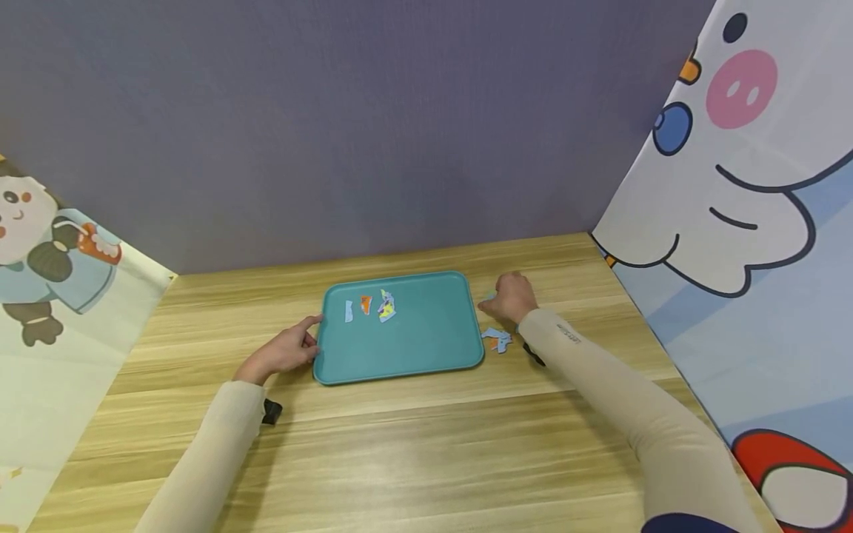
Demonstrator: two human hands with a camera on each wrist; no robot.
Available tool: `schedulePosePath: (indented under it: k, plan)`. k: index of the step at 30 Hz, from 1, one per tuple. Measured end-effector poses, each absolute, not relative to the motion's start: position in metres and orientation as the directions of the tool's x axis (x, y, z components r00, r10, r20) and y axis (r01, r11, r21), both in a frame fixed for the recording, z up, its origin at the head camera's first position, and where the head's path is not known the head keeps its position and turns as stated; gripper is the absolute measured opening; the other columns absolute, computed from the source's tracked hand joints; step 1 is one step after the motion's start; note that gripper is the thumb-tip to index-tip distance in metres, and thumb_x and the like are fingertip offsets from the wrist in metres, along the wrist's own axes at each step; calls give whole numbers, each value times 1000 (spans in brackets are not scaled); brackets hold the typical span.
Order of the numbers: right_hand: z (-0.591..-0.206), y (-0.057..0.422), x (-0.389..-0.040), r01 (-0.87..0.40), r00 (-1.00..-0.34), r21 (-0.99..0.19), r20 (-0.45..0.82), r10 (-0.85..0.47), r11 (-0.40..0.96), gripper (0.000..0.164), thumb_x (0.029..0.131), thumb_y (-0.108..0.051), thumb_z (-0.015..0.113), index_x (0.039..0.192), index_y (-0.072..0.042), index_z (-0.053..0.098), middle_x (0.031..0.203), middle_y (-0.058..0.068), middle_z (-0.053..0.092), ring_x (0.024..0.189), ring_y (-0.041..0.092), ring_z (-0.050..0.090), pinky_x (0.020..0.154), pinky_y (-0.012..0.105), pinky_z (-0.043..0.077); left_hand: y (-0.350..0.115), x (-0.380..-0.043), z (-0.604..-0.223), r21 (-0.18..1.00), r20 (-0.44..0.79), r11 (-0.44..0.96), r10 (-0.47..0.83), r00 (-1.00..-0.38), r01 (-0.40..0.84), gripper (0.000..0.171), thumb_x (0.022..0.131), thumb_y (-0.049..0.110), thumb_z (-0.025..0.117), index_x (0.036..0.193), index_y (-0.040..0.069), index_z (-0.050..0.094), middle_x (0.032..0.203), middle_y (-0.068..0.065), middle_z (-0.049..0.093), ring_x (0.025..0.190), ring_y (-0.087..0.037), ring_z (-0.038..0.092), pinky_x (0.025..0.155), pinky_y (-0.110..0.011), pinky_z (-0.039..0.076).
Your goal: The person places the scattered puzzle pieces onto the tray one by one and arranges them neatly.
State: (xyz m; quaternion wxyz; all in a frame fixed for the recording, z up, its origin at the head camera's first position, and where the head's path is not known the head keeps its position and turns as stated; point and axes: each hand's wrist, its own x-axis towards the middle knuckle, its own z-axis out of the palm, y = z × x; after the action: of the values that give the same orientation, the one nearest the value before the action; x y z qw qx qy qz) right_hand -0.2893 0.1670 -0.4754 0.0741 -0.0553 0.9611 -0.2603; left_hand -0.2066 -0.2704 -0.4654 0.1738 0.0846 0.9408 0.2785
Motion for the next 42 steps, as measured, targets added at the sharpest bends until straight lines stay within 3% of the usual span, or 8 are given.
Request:
schedulePosePath:
  k: [12,18,27,30,37,42]
  plan:
    - [-473,155,-296,-84,-983,-553,-89,-159,829,56,79,-28,75,118,7,57,110,20,53,100,36,52,82,45,45,-273,-204,-466,553,-284,831,250,-925,55,65,89,6,57,146,0,26,94,-12,60,80,-21,56,72,-38,47]
    - [-463,136,-295,-250,-963,-582,66,-262,774,40,76,-21,79,104,4,65,93,15,56,85,28,53,72,40,45,-274,-205,-466,545,-290,837,244,-926,50,65,90,7,57,146,0,26,95,-11,60,80,-21,56,72,-37,46]
    - [-459,88,-303,-435,-894,-517,154,-420,737,35,70,-20,84,96,-2,70,88,11,61,86,27,52,80,41,42,-273,-204,-466,546,-307,837,227,-924,24,66,90,9,57,148,3,25,95,-11,58,80,-22,54,72,-37,46]
    - [-459,71,-307,-488,-864,-481,148,-481,728,37,69,-21,85,98,-2,71,90,10,64,89,28,54,84,41,41,-272,-205,-465,546,-308,837,230,-923,27,66,90,9,57,148,2,25,94,-11,58,79,-22,54,71,-37,45]
    - [-464,43,-311,-441,-848,-524,-23,-530,729,38,74,-17,82,106,0,69,99,11,58,93,25,52,82,38,44,-269,-207,-463,556,-302,830,242,-922,36,67,89,7,57,148,2,24,95,-11,59,79,-22,54,71,-37,45]
    - [-466,34,-312,-450,-835,-528,-38,-549,720,35,76,-14,80,106,1,69,98,11,62,91,24,55,82,37,46,-270,-207,-463,560,-293,828,246,-924,43,67,89,7,57,147,1,24,93,-11,59,77,-21,54,69,-36,46]
